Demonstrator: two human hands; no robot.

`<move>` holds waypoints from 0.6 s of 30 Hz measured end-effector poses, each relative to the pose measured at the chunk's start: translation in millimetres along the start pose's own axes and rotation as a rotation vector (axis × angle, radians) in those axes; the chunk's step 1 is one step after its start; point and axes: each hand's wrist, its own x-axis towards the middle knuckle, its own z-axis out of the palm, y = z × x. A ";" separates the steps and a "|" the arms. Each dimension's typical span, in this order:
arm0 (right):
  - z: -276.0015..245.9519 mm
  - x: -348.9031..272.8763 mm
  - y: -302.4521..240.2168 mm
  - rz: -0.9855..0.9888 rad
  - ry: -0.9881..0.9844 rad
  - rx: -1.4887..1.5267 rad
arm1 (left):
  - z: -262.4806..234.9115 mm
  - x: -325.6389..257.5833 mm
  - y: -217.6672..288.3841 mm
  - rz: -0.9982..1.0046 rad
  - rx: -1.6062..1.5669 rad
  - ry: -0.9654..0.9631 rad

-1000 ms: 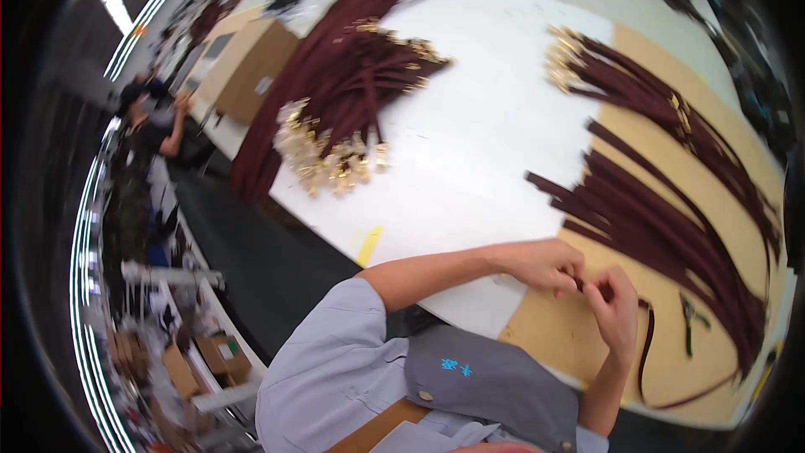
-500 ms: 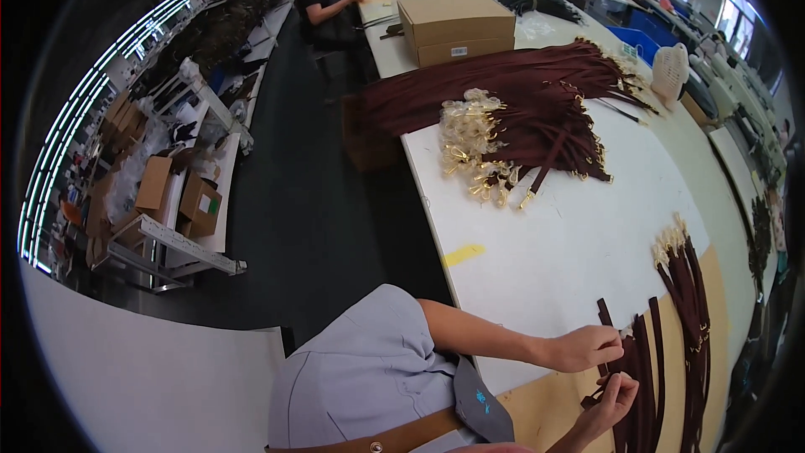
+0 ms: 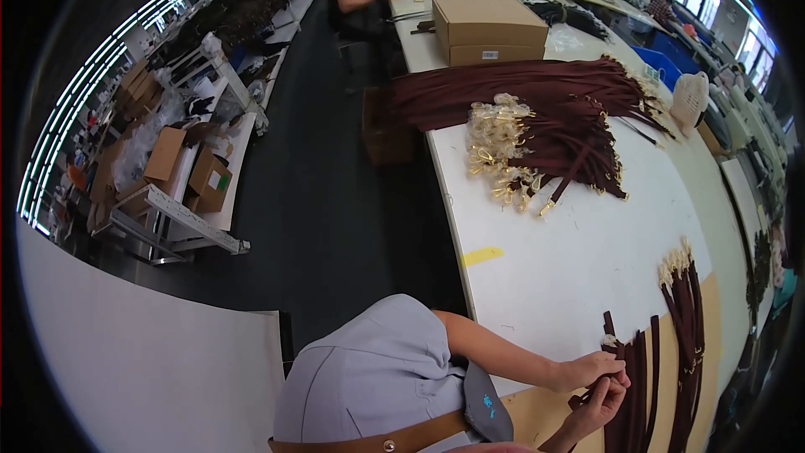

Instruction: Assembling leather straps by attaching buckles and hardware using pliers.

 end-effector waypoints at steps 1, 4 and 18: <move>-1.0 0.5 -0.3 -0.001 -0.002 0.000 | -0.5 3.0 -3.6 0.002 0.000 0.001; 1.7 1.1 -11.9 0.111 0.082 0.004 | -3.5 12.8 -21.3 0.086 0.081 -0.009; -5.4 2.6 -11.3 0.049 -0.149 0.024 | 2.9 2.9 0.6 0.009 0.163 -0.010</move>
